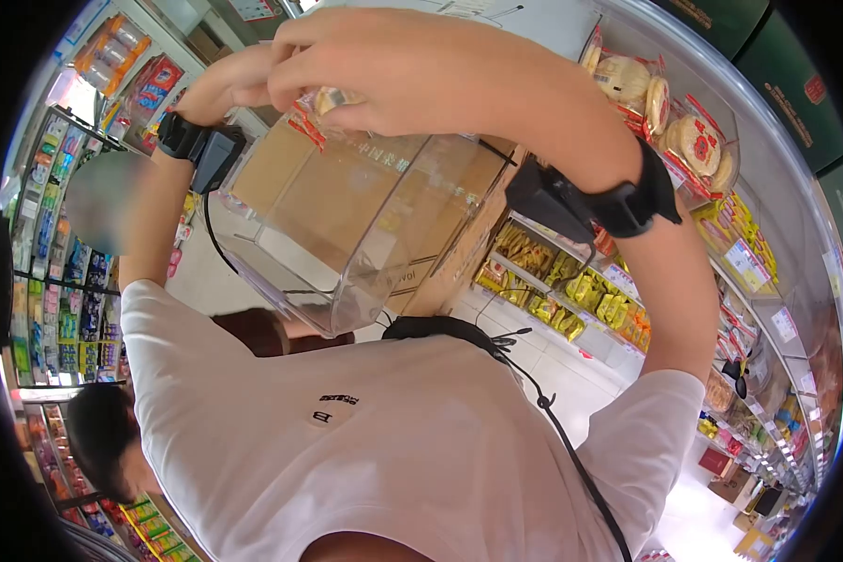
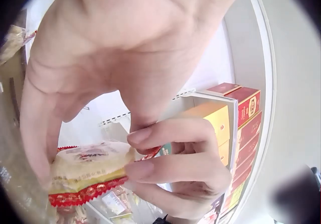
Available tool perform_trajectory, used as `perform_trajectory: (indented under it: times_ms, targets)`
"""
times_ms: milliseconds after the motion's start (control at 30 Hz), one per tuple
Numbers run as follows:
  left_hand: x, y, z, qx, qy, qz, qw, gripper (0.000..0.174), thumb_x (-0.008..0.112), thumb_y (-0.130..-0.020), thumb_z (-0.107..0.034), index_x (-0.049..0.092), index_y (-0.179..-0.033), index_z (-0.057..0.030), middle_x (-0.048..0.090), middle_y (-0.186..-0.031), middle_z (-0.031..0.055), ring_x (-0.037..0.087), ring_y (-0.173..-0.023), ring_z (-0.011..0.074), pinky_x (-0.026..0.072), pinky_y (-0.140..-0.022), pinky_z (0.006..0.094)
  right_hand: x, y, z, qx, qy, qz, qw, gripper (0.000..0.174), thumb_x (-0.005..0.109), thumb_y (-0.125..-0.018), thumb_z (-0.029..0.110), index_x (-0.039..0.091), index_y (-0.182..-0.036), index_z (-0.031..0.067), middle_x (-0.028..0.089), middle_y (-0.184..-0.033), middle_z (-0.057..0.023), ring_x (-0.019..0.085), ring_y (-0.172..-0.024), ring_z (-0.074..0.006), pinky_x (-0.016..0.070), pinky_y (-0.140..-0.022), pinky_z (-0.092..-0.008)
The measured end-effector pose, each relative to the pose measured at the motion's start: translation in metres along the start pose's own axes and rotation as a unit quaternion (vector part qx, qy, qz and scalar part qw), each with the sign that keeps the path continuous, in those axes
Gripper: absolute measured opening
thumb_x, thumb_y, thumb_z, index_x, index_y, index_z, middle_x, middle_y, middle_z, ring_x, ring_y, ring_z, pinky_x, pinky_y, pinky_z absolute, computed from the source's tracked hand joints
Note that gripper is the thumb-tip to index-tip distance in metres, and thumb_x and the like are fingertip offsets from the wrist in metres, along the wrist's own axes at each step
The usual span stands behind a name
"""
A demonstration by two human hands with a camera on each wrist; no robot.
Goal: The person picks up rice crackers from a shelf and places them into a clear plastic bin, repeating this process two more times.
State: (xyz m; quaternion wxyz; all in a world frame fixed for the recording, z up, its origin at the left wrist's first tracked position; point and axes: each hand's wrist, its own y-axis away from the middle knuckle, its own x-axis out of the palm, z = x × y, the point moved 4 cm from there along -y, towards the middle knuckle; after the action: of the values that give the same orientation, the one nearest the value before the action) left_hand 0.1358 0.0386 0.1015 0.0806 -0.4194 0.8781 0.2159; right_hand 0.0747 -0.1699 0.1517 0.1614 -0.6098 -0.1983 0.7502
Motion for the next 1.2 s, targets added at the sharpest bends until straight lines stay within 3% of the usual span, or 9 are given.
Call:
perform_trajectory:
  times_ms: [133,167,367,467,767,867,967,1067,1200]
  targets:
    - [0.001,0.005,-0.006,-0.059,-0.246,-0.099,0.962,0.053,0.061,-0.1,-0.045,0.053,-0.142,-0.0144,0.061,-0.105,0.0,0.06,-0.091,0.0141,0.051,-0.074,0.0343,-0.016,0.016,0.009,0.081,0.05,-0.003,0.995,0.025,0.061,-0.099,0.015,0.063,-0.122,0.0058,0.058,-0.127,-0.0144,0.06,-0.115,-0.031,0.0512,-0.096,-0.0402]
    - [0.001,0.005,-0.005,-0.037,-0.247,-0.124,0.96,0.057,0.07,-0.088,-0.042,0.056,-0.136,-0.0132,0.06,-0.1,0.0021,0.057,-0.087,0.0148,0.0483,-0.07,0.0342,-0.017,0.021,0.005,0.092,0.056,0.0,0.994,0.026,0.061,-0.099,0.016,0.063,-0.123,0.0054,0.059,-0.129,-0.0144,0.061,-0.115,-0.0315,0.052,-0.095,-0.0406]
    - [-0.02,-0.019,0.031,0.04,-0.463,-0.144,0.874,0.049,0.073,-0.086,-0.028,0.053,-0.122,-0.0022,0.061,-0.089,0.0115,0.06,-0.083,0.0214,0.0494,-0.073,0.0381,-0.028,0.058,0.017,0.107,0.096,-0.089,0.986,0.027,0.072,-0.086,-0.002,0.071,-0.113,0.0045,0.067,-0.129,-0.0075,0.066,-0.108,-0.0235,0.053,-0.084,-0.0345]
    - [-0.028,-0.024,0.046,0.079,-0.491,-0.179,0.849,0.055,0.078,-0.082,-0.027,0.051,-0.122,-0.0002,0.065,-0.096,0.0185,0.064,-0.091,0.0336,0.0503,-0.078,0.0446,-0.036,0.079,0.025,0.198,0.084,-0.067,0.974,0.028,0.069,-0.086,-0.005,0.072,-0.111,0.0044,0.066,-0.13,-0.0097,0.066,-0.109,-0.0246,0.0533,-0.082,-0.0337]
    - [-0.008,-0.027,0.041,-0.025,-0.666,-0.21,0.716,0.061,0.083,-0.078,-0.031,0.055,-0.123,-0.0005,0.068,-0.102,0.0198,0.066,-0.101,0.0417,0.0524,-0.082,0.0486,-0.038,0.142,0.053,0.274,0.085,-0.131,0.949,0.025,0.066,-0.084,-0.001,0.073,-0.109,0.001,0.065,-0.131,-0.0171,0.065,-0.113,-0.0304,0.0516,-0.095,-0.0387]
    - [-0.009,-0.029,0.048,-0.037,-0.669,-0.186,0.719,0.052,0.082,-0.078,-0.034,0.064,-0.116,-0.0025,0.069,-0.102,0.0178,0.067,-0.099,0.0403,0.0533,-0.083,0.0483,-0.035,0.157,0.065,0.299,0.1,-0.145,0.938,0.024,0.072,-0.082,-0.003,0.073,-0.106,-0.0011,0.067,-0.127,-0.016,0.068,-0.098,-0.0251,0.0549,-0.084,-0.0338]
    - [-0.014,-0.025,0.057,0.066,-0.629,-0.242,0.735,0.042,0.084,-0.072,-0.031,0.068,-0.097,-0.0012,0.07,-0.095,0.0189,0.07,-0.086,0.0389,0.0558,-0.075,0.0469,-0.034,0.173,0.073,0.296,0.105,-0.156,0.936,0.025,0.07,-0.082,-0.005,0.073,-0.106,-0.0008,0.067,-0.126,-0.0158,0.068,-0.097,-0.025,0.0551,-0.084,-0.0343]
    - [-0.014,-0.019,0.051,0.029,-0.564,-0.212,0.798,0.045,0.083,-0.07,-0.031,0.067,-0.099,-0.0012,0.07,-0.093,0.0165,0.07,-0.087,0.0367,0.0552,-0.074,0.0443,-0.032,0.19,0.081,0.336,0.108,-0.171,0.92,0.024,0.068,-0.083,-0.006,0.073,-0.105,-0.0004,0.068,-0.125,-0.016,0.068,-0.098,-0.0251,0.0547,-0.085,-0.0352]
    - [-0.01,-0.013,0.037,-0.061,-0.554,-0.198,0.806,0.042,0.081,-0.071,-0.03,0.066,-0.098,-0.0013,0.068,-0.089,0.013,0.068,-0.083,0.0329,0.0531,-0.071,0.0411,-0.027,0.221,0.087,0.391,0.101,-0.192,0.895,0.02,0.067,-0.087,-0.005,0.072,-0.105,-0.0005,0.068,-0.124,-0.0161,0.066,-0.106,-0.0252,0.0523,-0.091,-0.0351]
